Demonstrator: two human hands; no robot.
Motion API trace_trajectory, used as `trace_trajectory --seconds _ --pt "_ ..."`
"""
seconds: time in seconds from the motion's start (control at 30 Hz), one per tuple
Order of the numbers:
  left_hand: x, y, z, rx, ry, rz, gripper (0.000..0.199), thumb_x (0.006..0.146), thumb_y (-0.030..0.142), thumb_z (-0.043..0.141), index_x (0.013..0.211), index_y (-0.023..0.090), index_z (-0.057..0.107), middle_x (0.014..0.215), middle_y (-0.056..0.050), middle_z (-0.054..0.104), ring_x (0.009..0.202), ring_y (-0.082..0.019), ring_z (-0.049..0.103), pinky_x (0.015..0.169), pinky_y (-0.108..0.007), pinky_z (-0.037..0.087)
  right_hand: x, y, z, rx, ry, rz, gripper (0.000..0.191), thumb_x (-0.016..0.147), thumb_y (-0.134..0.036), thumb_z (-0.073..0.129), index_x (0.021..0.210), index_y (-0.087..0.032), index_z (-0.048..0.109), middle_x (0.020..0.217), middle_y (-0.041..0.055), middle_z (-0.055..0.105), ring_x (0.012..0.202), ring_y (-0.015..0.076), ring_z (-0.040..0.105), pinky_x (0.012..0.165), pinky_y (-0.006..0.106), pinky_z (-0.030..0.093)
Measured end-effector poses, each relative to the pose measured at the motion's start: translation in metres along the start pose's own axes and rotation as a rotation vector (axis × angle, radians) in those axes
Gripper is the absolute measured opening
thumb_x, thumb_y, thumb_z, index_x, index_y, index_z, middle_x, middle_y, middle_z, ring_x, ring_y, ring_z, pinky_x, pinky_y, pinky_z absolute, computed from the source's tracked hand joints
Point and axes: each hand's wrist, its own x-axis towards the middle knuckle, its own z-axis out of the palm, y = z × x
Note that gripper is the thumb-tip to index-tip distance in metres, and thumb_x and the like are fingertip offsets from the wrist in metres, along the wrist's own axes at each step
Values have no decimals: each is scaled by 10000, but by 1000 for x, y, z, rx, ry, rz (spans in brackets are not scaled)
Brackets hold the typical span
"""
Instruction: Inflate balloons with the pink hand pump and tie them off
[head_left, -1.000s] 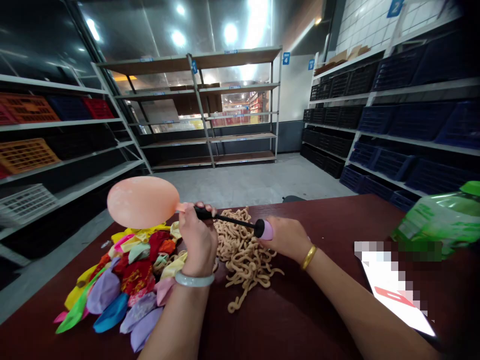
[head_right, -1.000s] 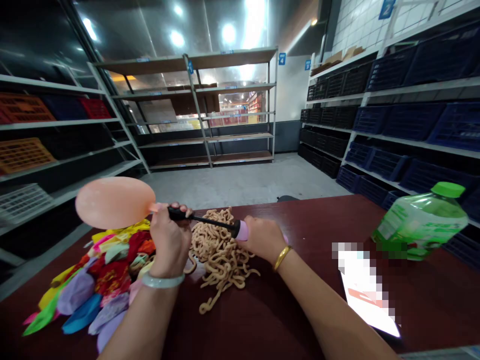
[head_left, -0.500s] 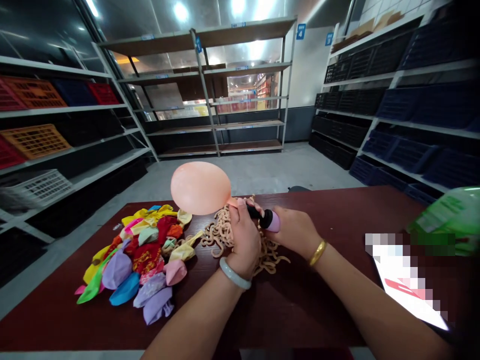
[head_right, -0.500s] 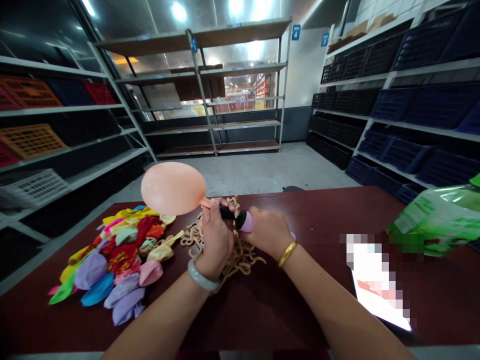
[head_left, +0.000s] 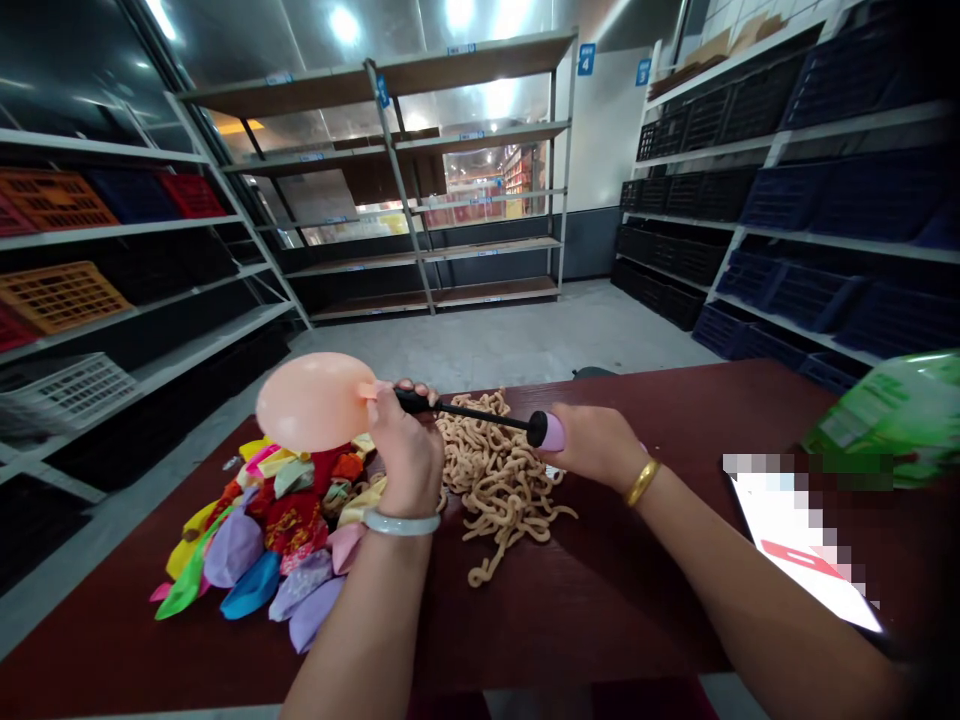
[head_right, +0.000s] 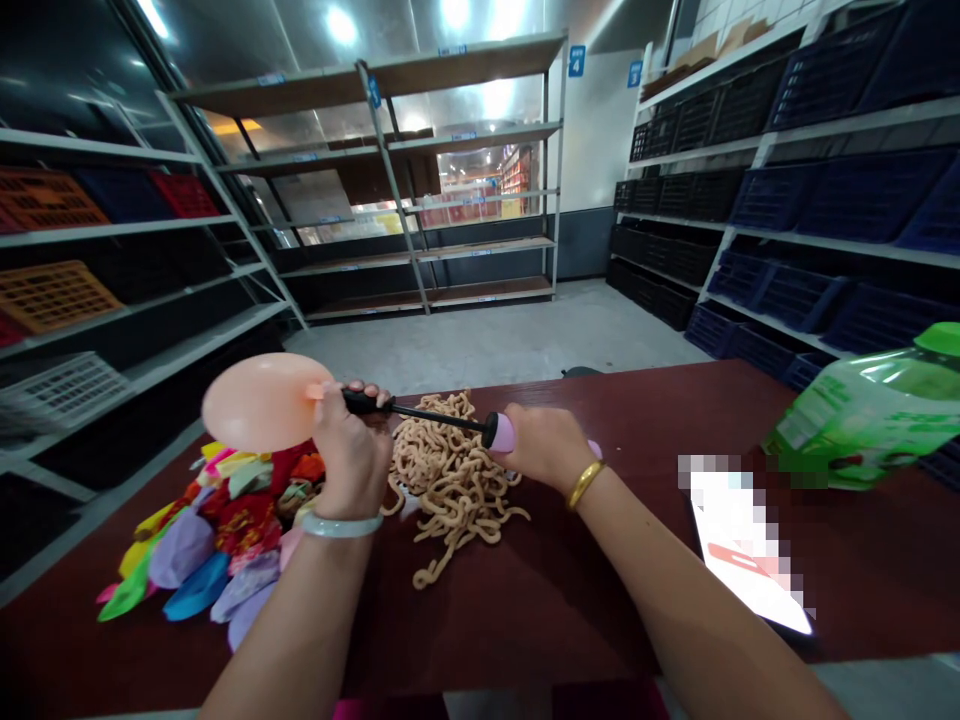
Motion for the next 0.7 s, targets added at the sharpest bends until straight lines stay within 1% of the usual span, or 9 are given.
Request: trace_trajectory --seconds 0.07,0.13,0.23,0.33,0.4,0.47,0.57,0.63,0.7 --pt "-20 -12 7 -5 -10 -24 269 818 357 638 832 206 416 723 40 483 613 -89 525 579 -230 441 -2 -1 -1 -11 -1 7 449 798 -631 506 928 -208 584 851 74 703 757 239 663 593 292 361" --pt "-45 -25 16 2 -45 -82 261 839 371 626 832 205 424 737 34 493 618 -89 524 597 -239 453 -5 -7 -2 -3 1 14 440 801 -625 505 923 -208 582 851 77 702 768 249 669 604 296 374" --pt "-78 -40 25 30 -104 -142 224 878 366 587 824 203 443 745 24 503 610 -94 522 602 -254 469 -9 -18 -2 39 15 15 365 806 -556 528 917 -212 576 843 71 702 756 250 673 601 293 381" --pt "-92 -43 30 31 -159 -160 193 897 341 567 819 197 464 750 16 508 613 -96 522 601 -257 474 -11 -25 -2 71 40 11 294 808 -493 539 910 -219 568 856 59 705 758 244 675 593 288 378" --pt "-86 -38 29 33 -182 -180 199 890 341 577 812 195 465 748 13 517 618 -100 532 611 -262 479 -11 -25 -2 88 38 13 321 821 -524 517 910 -220 567 862 58 706 757 239 676 588 287 378" --pt "-68 -28 25 28 -180 -171 208 870 337 603 813 198 458 741 17 517 622 -105 545 615 -268 480 -9 -22 -2 94 24 11 374 828 -575 492 921 -221 570 863 59 707 758 237 676 586 287 380" --pt "-30 -9 12 9 -118 -76 221 826 295 641 818 209 439 727 30 505 610 -110 550 584 -261 461 -5 -15 -1 59 -1 9 430 817 -615 492 949 -215 578 870 66 708 771 238 676 596 286 389" --pt "-8 2 3 17 -54 -19 211 815 277 637 823 212 437 726 33 507 602 -105 549 562 -246 439 -3 -10 0 40 -13 7 449 804 -627 508 957 -212 585 873 71 709 773 240 675 600 286 391" --pt "5 7 -2 22 -27 6 213 812 283 632 821 211 432 717 38 499 596 -100 543 564 -242 435 -2 -6 1 30 -8 5 449 796 -630 519 945 -212 588 866 72 708 765 243 673 599 290 391"
